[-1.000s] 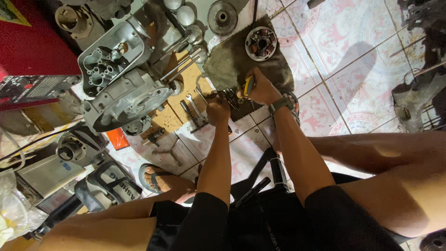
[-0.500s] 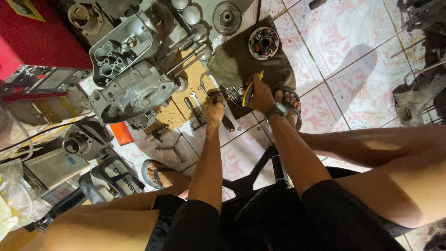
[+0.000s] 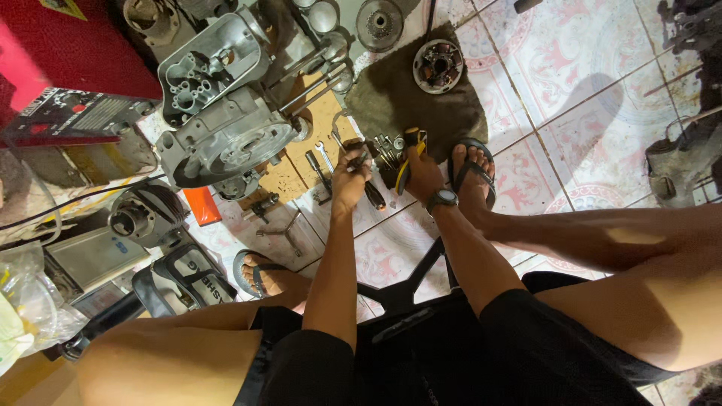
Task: The person is working on a disassembled engine block, using a screwdriver to remove small components and a yellow tool to manipulate parts. They handle various small engine parts and tools throughout the process.
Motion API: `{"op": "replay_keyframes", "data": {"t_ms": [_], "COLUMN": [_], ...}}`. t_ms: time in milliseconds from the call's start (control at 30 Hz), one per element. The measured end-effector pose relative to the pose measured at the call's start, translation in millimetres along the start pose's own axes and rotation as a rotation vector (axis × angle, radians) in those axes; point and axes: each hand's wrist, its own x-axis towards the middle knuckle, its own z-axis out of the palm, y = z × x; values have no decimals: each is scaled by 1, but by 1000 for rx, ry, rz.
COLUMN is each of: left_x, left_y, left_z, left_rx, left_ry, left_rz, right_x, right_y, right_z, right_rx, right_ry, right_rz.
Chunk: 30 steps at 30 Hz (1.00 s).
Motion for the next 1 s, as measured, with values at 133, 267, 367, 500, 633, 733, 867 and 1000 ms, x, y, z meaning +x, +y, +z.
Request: {"op": "replay_keyframes", "data": {"t_ms": [133,267,367,500,633,733,867,1000], "left_x": [20,25,33,43,30,41,36,29], "left_y": [-32,-35,-48,-61,-76,-118,-113,-97], "left_z": [-11,-9,-5,12,18,18,19,24], "left_rx": [76,190,173,-131,-38,480,495,485], "left_ry": [-18,-2,-14,-86,-145,-33,8,19], "left_rz": [21,24,44,65,142,238,257,201], "right_x": [0,-1,-2,25,32,35,30,28], "right_y": [-4,5,-17,9,-11,-11,-18,-18], "right_z": [-10,-8,-27,-12,-50,-59,-73,-71], "right_rx": [-22,11,169,62,130,93,280,369], "right_ry": [-82,-74,118,548,780,877,732,621], "right_rz": [-32,3,34,133,82,73,-23,20]}}
